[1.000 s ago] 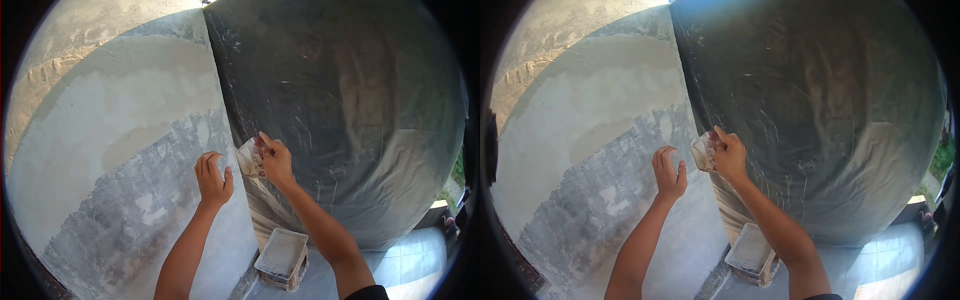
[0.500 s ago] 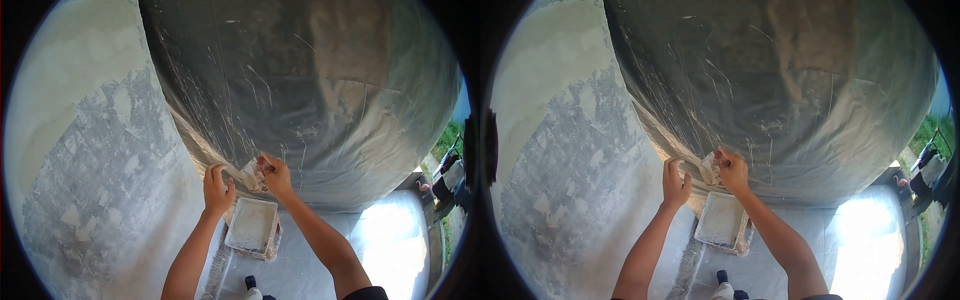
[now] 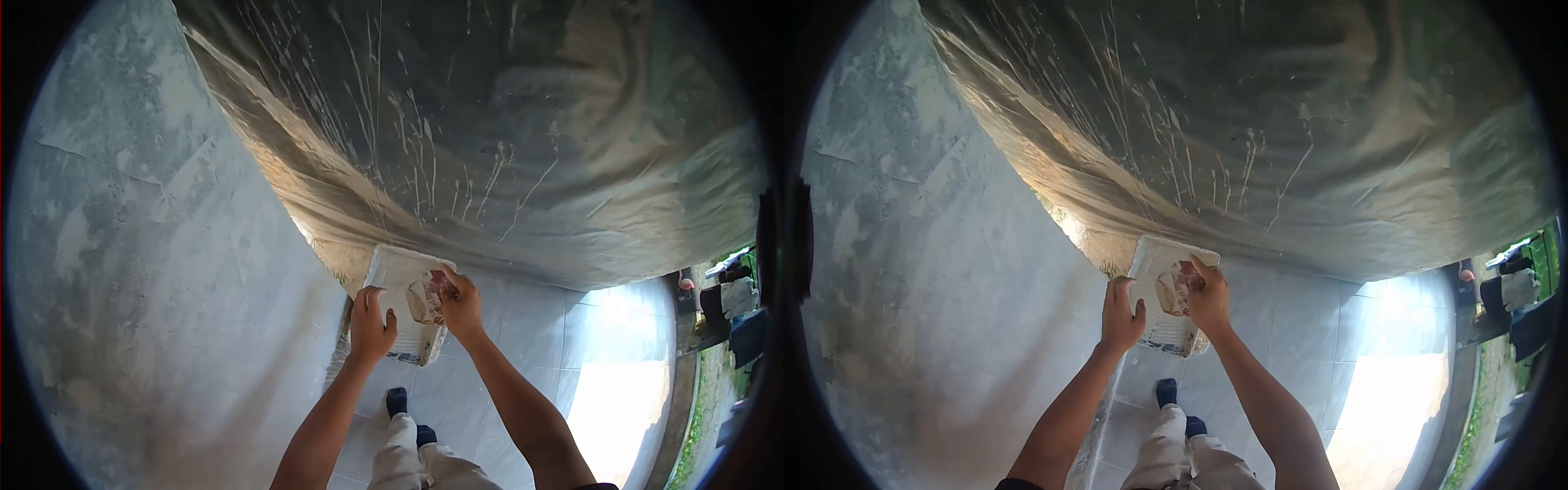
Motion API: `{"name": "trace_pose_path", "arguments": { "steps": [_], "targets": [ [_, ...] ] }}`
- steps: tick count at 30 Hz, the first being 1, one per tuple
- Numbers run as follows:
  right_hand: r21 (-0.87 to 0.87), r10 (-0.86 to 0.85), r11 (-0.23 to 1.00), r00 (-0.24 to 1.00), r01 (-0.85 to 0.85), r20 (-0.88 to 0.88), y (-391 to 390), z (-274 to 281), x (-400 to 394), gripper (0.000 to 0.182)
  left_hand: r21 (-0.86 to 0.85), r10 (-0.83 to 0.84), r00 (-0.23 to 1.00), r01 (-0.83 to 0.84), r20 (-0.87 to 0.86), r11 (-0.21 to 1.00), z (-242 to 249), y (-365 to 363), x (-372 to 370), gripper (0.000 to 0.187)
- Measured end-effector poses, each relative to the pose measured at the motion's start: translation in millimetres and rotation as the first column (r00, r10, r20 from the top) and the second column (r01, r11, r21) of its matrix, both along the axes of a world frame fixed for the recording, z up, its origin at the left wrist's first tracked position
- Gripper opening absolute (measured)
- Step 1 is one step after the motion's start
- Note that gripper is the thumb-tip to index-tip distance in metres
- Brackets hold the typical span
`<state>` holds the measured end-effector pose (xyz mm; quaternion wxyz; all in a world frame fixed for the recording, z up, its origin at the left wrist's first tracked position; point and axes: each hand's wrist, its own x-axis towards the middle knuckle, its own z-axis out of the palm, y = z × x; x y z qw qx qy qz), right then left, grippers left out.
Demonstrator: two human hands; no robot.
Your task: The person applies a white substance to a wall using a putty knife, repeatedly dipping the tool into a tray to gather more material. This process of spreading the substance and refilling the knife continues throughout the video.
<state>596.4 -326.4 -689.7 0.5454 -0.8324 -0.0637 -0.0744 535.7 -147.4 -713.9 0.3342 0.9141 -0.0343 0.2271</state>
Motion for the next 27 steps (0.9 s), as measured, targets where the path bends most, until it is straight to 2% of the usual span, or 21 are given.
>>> {"name": "trace_pose_path", "arguments": {
  "steps": [3, 10, 11, 12, 13, 15, 16, 17, 18, 19, 20, 22, 23, 24, 26, 27],
  "targets": [
    [-0.016, 0.002, 1.000, 0.995, -0.004, -0.095, 0.5, -40.3, -6.9, 0.047, -0.046, 0.029, 0.991, -0.035, -0.133, 0.998, -42.3, 1.2, -12.9, 0.046],
    [-0.094, 0.005, 0.995, 0.975, -0.026, -0.220, 12.5, -128.7, -25.2, 0.050, -0.075, 0.091, 0.945, -0.120, -0.314, 0.990, -150.1, 8.0, -44.5, 0.047],
    [-0.100, 0.004, 0.995, 0.971, -0.029, -0.240, 16.6, -133.8, -29.6, 0.050, -0.059, 0.171, 0.910, -0.208, -0.379, 0.976, -166.0, 5.7, -51.1, 0.048],
    [-0.027, 0.003, 1.000, 0.961, -0.011, -0.277, 25.6, -138.8, -28.6, 0.047, -0.029, 0.252, 0.860, -0.294, -0.443, 0.955, -182.2, 8.5, -52.8, 0.049],
    [0.037, -0.001, 0.999, 0.951, 0.013, -0.308, 29.4, -142.7, -32.4, 0.045, -0.031, 0.248, 0.851, -0.295, -0.463, 0.955, -202.9, 8.9, -59.1, 0.049],
    [-0.017, 0.019, 0.999, 0.919, -0.028, -0.394, 30.5, -156.4, -38.1, 0.042, 0.005, 0.445, 0.709, -0.529, -0.548, 0.849, -247.3, 5.7, -74.8, 0.055],
    [-0.055, 0.038, 0.996, 0.889, -0.071, -0.456, 31.3, -165.0, -40.5, 0.039, 0.009, 0.443, 0.695, -0.533, -0.567, 0.846, -266.8, 4.9, -80.2, 0.055],
    [-0.059, 0.039, 0.995, 0.880, -0.077, -0.474, 31.4, -177.0, -43.8, 0.039, -0.217, 0.406, 0.575, -0.728, -0.711, 0.651, -274.9, 5.1, -79.4, 0.057],
    [-0.053, 0.047, 0.995, 0.892, -0.079, -0.450, 31.4, -191.2, -47.3, 0.035, -0.360, 0.307, 0.470, -0.864, -0.828, 0.352, -282.2, 6.2, -79.3, 0.060],
    [-0.047, 0.052, 0.996, 0.903, -0.080, -0.427, 31.3, -202.5, -50.0, 0.031, -0.381, 0.123, 0.398, -0.914, -0.909, 0.140, -288.3, 6.2, -81.2, 0.065],
    [-0.051, 0.051, 0.995, 0.898, -0.081, -0.438, 31.5, -208.3, -53.3, 0.031, -0.371, 0.120, 0.388, -0.918, -0.914, 0.138, -281.3, 3.0, -77.3, 0.065],
    [-0.041, 0.063, 0.995, 0.906, -0.088, -0.419, 29.7, -216.1, -56.5, 0.029, -0.460, -0.010, 0.469, -0.870, -0.883, -0.178, -269.7, -6.8, -70.1, 0.065],
    [-0.045, 0.063, 0.995, 0.902, -0.091, -0.426, 29.6, -221.2, -55.4, 0.029, -0.498, -0.043, 0.516, -0.842, -0.855, -0.208, -271.9, -6.8, -66.4, 0.064],
    [-0.045, 0.079, 0.993, 0.918, -0.105, -0.388, 29.9, -227.0, -53.3, 0.030, -0.491, -0.044, 0.510, -0.845, -0.859, -0.211, -273.4, -6.6, -64.7, 0.064],
    [-0.041, 0.092, 0.992, 0.926, -0.115, -0.367, 29.3, -231.7, -48.1, 0.031, -0.669, -0.143, 0.753, -0.642, -0.642, -0.375, -264.3, -9.0, -55.0, 0.081],
    [-0.073, 0.116, 0.987, 0.949, -0.143, -0.295, 30.0, -229.3, -43.0, 0.032, -0.663, -0.144, 0.747, -0.648, -0.649, -0.375, -259.9, -9.9, -50.1, 0.081]
  ]
}}
